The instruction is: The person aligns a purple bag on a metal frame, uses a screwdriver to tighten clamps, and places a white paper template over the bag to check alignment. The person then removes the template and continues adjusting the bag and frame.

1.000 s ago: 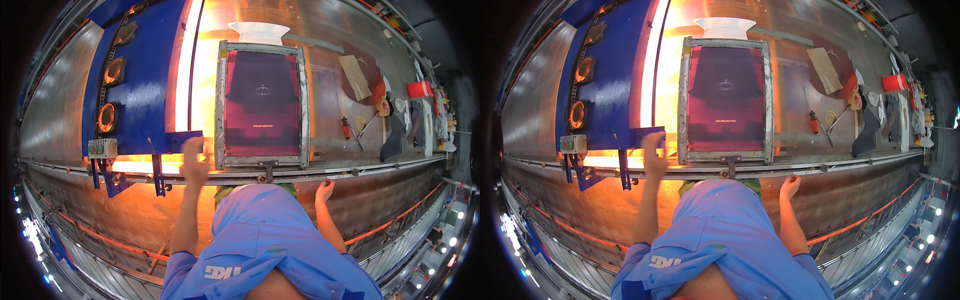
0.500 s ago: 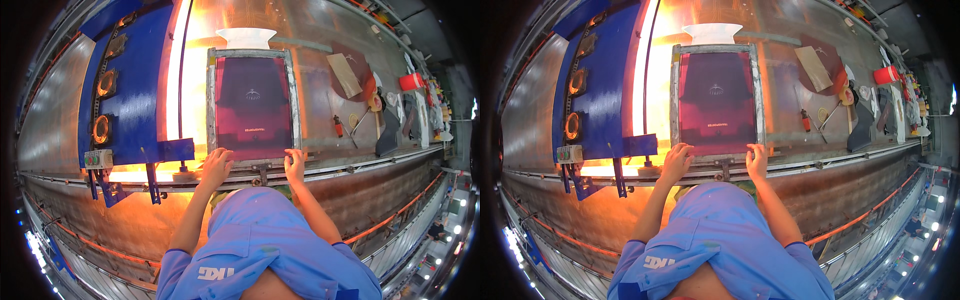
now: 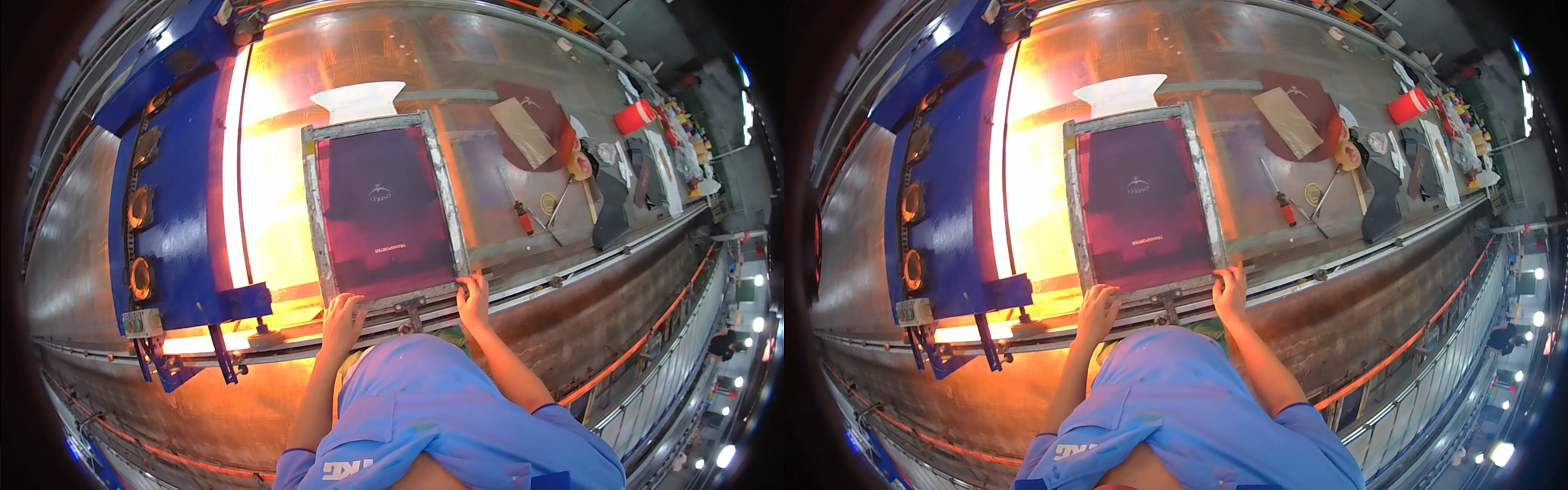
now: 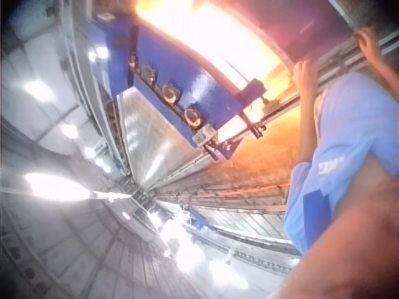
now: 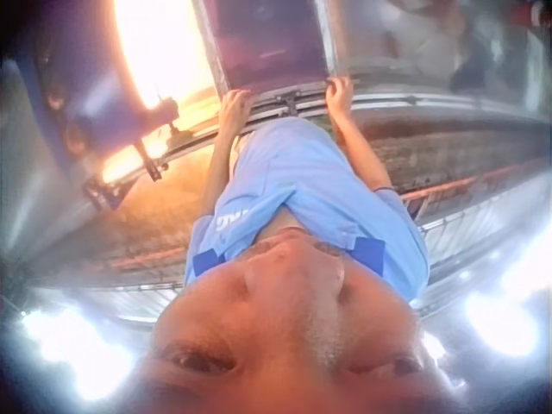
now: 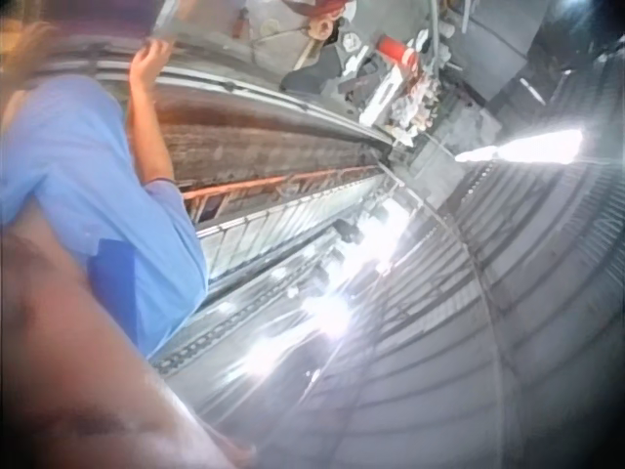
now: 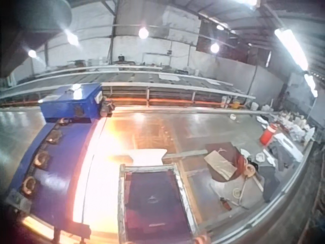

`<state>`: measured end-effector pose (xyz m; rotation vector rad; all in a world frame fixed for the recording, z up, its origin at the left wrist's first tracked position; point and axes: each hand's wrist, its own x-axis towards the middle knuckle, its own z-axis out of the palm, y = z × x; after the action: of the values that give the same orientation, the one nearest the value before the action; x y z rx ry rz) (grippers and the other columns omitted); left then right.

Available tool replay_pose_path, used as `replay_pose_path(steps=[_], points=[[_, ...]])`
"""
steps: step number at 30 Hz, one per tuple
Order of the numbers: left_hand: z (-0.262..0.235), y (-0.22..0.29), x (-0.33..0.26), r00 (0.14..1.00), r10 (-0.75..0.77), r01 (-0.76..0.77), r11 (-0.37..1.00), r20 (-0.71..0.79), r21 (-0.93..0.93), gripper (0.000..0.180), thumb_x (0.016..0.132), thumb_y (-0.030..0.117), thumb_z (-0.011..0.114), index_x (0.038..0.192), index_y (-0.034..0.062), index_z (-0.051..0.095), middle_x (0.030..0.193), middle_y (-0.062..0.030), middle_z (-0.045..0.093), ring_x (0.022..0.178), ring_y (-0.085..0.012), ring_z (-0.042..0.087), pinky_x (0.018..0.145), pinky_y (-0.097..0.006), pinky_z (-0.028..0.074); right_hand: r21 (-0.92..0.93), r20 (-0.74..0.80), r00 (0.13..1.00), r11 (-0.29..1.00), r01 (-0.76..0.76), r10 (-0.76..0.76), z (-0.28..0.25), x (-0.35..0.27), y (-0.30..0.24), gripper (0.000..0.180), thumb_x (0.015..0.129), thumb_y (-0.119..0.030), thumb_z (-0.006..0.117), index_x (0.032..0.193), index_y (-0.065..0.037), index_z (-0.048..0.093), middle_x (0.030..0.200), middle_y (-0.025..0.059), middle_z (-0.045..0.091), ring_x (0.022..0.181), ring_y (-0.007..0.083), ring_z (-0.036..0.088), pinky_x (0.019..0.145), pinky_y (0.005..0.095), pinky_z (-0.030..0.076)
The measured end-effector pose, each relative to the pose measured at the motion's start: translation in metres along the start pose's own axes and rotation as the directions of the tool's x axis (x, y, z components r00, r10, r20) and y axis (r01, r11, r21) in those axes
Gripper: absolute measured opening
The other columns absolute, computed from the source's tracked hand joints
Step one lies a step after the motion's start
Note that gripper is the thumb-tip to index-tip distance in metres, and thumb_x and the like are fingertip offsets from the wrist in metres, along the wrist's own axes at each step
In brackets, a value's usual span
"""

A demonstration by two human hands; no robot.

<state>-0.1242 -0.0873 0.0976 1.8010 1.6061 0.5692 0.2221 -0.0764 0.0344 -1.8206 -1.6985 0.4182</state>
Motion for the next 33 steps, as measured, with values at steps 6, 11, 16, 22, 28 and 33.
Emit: replay_pose_path(steps=[6,11,16,22,28,33], points=[[0.004,-0.008,0.007,1.000,0.003,-0.003,1.000,-0.020,-0.010,0.033,0.089,0.015,0.071,0.120,0.0071,0.065,0.119,-0.0135,0.061,0.115,-0.0345,0.057,0.097,-0.044,0.048,-0.042,-0.011,1.000,0.999,0.010,-0.010,0.000,0.001,0.009,0.022,0.084,-0.004,0.065,0.106,-0.009,0.068,0.110,0.0153,0.058,0.109,0.0377,0.056,0.094,0.0480,0.047],[0.012,-0.015,0.018,1.000,0.001,-0.001,1.000,0.019,-0.009,0.033,0.089,0.016,0.070,0.121,0.0082,0.065,0.116,-0.0138,0.061,0.112,-0.0352,0.057,0.095,-0.045,0.048,-0.006,0.032,0.999,1.000,-0.015,0.016,-0.002,-0.002,0.012,0.021,0.087,-0.006,0.066,0.108,-0.008,0.069,0.113,0.0154,0.058,0.111,0.0376,0.055,0.096,0.0465,0.046],[0.019,-0.001,0.069,0.987,0.157,-0.157,0.988,-0.036,-0.006,0.032,0.090,0.016,0.069,0.120,0.0068,0.065,0.110,-0.0138,0.061,0.105,-0.0361,0.059,0.090,-0.045,0.049,0.087,0.122,0.992,0.996,0.011,-0.021,-0.017,0.005,0.014,0.021,0.091,-0.009,0.068,0.112,-0.007,0.068,0.113,0.0150,0.059,0.110,0.0369,0.057,0.096,0.0446,0.047],[0.047,0.017,0.164,0.981,0.150,-0.160,0.985,-0.125,-0.069,0.031,0.090,0.018,0.070,0.119,0.0082,0.066,0.112,-0.0123,0.062,0.108,-0.0332,0.060,0.091,-0.044,0.049,0.095,0.150,0.989,0.995,0.001,-0.015,-0.050,0.044,0.042,0.023,0.096,-0.020,0.069,0.082,-0.001,0.072,0.095,0.0098,0.064,0.094,0.0292,0.063,0.083,0.0389,0.050],[0.048,0.012,0.286,0.917,0.119,-0.134,0.991,-0.381,-0.011,0.029,0.090,0.016,0.070,0.118,0.0098,0.067,0.117,-0.0114,0.062,0.111,-0.0326,0.060,0.093,-0.043,0.048,0.114,0.318,0.945,0.986,-0.121,0.079,-0.094,0.153,0.081,0.036,0.098,-0.022,0.067,0.069,-0.002,0.067,0.077,0.0088,0.063,0.075,0.0258,0.064,0.071,0.0363,0.049],[0.071,-0.013,0.339,0.859,0.137,0.003,0.962,-0.493,0.273,0.036,0.094,0.021,0.067,0.128,0.0106,0.061,0.137,-0.0139,0.055,0.128,-0.0342,0.052,0.105,-0.047,0.042,0.075,0.353,0.917,0.982,0.172,-0.188,-0.068,0.322,0.105,0.031,0.097,-0.024,0.066,0.074,-0.002,0.065,0.080,0.0106,0.063,0.081,0.0301,0.064,0.073,0.0399,0.048]])
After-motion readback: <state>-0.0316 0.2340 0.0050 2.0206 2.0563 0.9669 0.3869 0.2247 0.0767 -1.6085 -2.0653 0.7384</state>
